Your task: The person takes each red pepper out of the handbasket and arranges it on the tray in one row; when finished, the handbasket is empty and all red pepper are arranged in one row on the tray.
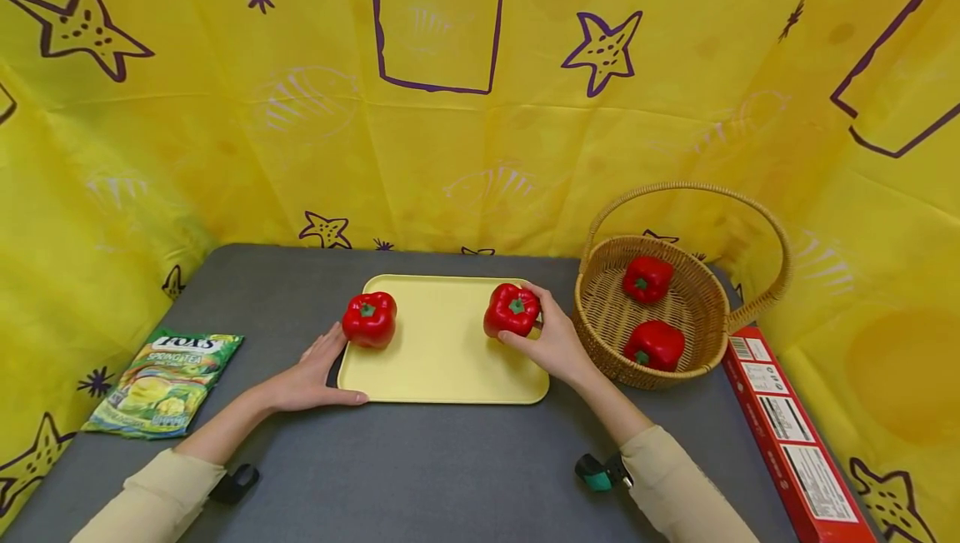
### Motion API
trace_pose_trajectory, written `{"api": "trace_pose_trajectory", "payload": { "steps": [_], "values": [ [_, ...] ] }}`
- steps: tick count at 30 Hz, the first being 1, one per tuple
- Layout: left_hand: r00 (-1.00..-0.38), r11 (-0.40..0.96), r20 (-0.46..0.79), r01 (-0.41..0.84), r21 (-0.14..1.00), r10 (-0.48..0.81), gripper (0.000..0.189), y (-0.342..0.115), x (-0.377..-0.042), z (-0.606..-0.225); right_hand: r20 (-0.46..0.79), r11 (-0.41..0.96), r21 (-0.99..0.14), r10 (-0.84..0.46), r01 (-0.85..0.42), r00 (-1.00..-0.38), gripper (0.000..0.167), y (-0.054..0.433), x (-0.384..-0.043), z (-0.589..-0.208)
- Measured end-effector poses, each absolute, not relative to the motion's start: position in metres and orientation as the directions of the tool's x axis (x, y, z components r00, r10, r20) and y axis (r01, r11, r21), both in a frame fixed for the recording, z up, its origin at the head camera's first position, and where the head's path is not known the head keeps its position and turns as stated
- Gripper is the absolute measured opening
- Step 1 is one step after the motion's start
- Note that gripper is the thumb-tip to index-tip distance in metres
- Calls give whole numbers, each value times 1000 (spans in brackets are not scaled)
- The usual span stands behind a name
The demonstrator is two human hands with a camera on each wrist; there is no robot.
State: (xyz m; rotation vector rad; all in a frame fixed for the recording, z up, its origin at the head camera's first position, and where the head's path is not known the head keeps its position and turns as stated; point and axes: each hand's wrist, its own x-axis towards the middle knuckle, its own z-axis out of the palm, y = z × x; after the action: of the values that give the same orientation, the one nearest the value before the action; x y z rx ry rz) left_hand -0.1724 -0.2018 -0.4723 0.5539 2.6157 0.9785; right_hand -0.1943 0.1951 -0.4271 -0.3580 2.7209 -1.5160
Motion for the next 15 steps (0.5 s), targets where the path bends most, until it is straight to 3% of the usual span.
{"api": "trace_pose_trajectory", "payload": {
  "steps": [15],
  "values": [
    [-882, 693, -130, 257, 674, 453, 120, -203, -172, -473, 117, 461, -855, -273, -237, -955, 81, 166, -195, -435]
  ]
}}
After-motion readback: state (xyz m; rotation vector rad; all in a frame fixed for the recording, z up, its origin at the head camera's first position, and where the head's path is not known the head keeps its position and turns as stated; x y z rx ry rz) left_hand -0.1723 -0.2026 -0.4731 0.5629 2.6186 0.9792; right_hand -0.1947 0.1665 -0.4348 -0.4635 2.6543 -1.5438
